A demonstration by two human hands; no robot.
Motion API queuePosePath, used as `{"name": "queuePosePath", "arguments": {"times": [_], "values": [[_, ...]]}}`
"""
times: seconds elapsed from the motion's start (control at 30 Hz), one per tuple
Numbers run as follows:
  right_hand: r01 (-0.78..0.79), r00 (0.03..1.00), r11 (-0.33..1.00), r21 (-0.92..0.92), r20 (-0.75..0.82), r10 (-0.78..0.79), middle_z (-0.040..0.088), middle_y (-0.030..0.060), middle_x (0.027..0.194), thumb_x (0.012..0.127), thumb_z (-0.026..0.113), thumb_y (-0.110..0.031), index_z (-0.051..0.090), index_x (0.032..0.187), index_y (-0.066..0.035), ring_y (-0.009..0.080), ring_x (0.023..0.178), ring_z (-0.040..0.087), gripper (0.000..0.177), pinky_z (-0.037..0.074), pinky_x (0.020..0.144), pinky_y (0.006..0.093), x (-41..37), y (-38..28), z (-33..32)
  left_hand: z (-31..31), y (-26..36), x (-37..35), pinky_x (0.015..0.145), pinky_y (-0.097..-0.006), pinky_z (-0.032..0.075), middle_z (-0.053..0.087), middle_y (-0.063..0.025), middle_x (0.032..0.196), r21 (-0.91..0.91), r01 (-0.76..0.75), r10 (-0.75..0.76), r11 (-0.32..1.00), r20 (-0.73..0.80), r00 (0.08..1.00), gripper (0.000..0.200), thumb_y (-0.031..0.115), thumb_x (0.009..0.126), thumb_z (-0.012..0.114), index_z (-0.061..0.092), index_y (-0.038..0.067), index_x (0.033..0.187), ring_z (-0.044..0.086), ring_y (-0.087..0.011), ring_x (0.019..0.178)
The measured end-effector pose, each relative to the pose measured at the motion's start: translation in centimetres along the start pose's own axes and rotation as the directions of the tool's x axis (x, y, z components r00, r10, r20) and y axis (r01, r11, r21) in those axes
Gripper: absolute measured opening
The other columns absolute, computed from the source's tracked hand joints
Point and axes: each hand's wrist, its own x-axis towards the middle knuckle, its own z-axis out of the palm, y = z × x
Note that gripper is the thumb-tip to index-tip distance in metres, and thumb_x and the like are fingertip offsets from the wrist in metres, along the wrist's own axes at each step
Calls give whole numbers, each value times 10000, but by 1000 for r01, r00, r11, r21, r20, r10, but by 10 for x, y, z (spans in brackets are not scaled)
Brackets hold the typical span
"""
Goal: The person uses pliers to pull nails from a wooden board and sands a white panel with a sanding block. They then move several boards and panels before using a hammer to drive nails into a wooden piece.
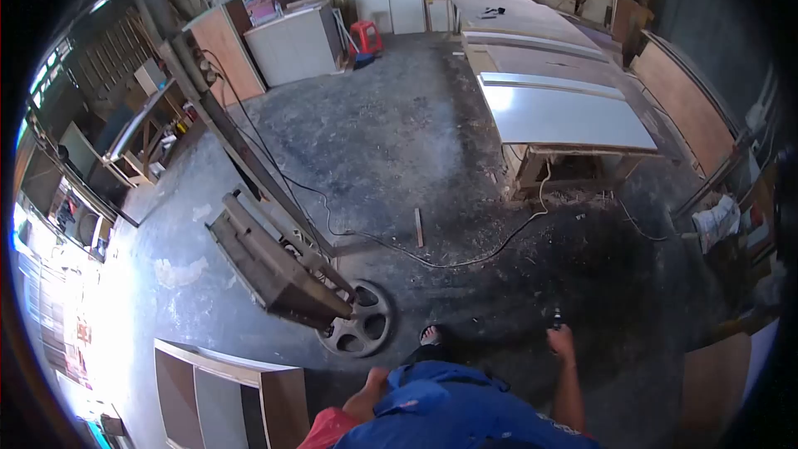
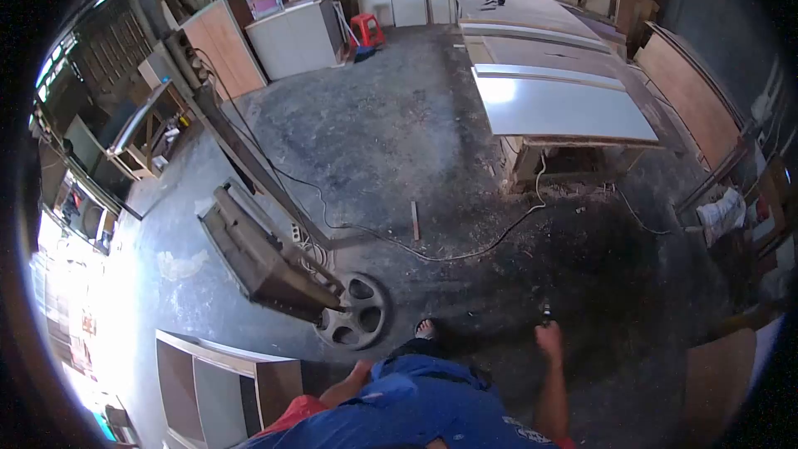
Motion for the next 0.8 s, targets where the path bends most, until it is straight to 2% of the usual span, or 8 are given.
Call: {"name": "queuePosePath", "arguments": {"times": [0.17,0.23,0.3,0.57,0.63,0.67,0.7,0.8], "values": [[-25,904,967,255,418,-87,581,7,725,818,678,-185,612,916,-29,87,648,524,195,437,595,276,-1,-124,72,-141,-28,198,656,-437,514,671,-132,687,-645,486,-387,589,303,871,265,307,709,628,701,66,792,660,-318,691],[-7,848,971,237,516,-120,602,18,765,810,701,-200,623,960,-14,97,678,535,251,452,626,278,22,-164,91,-178,-32,278,616,-367,520,677,-142,805,-736,240,-412,632,-57,910,379,293,752,620,676,20,1010,655,-224,654],[244,752,967,74,615,-237,671,102,965,817,694,-282,610,1137,13,178,866,618,443,486,779,329,40,-210,104,-231,-37,346,680,-372,523,674,-173,898,-964,230,-420,132,155,894,438,280,776,619,625,32,1137,668,-247,737],[483,740,854,-193,611,-280,648,246,1029,797,684,-288,588,1135,36,358,1005,630,477,483,836,403,201,-434,102,-308,-141,423,815,-435,503,663,-184,1012,-776,446,-604,446,107,790,354,308,794,595,661,87,1062,624,-374,954],[575,735,797,-182,542,-407,646,255,1001,811,667,-269,595,1125,11,366,993,628,426,486,828,402,246,-496,104,-205,-210,398,865,-444,500,655,-148,1084,-388,561,-548,731,156,822,347,347,782,579,683,147,1046,607,-371,1017],[594,716,782,-190,568,-406,646,255,1001,811,667,-269,595,1125,11,366,993,628,426,486,828,402,264,-531,104,-250,-198,379,853,-449,505,666,-162,1045,-561,789,-725,250,432,537,346,360,768,591,703,122,992,618,-374,991],[608,709,771,-191,567,-419,639,267,992,815,662,-281,581,1107,26,392,990,617,432,478,826,426,279,-572,105,-183,-219,376,786,-447,523,685,-156,963,-349,868,-819,353,333,467,264,302,751,615,720,92,871,648,-350,919],[681,659,701,-211,594,-461,630,282,967,821,658,-293,560,1082,44,426,975,602,437,468,812,452,329,-674,129,-259,-203,330,680,-435,530,695,-115,828,-42,702,-665,711,286,690,138,211,712,642,721,107,758,676,-294,814]]}}
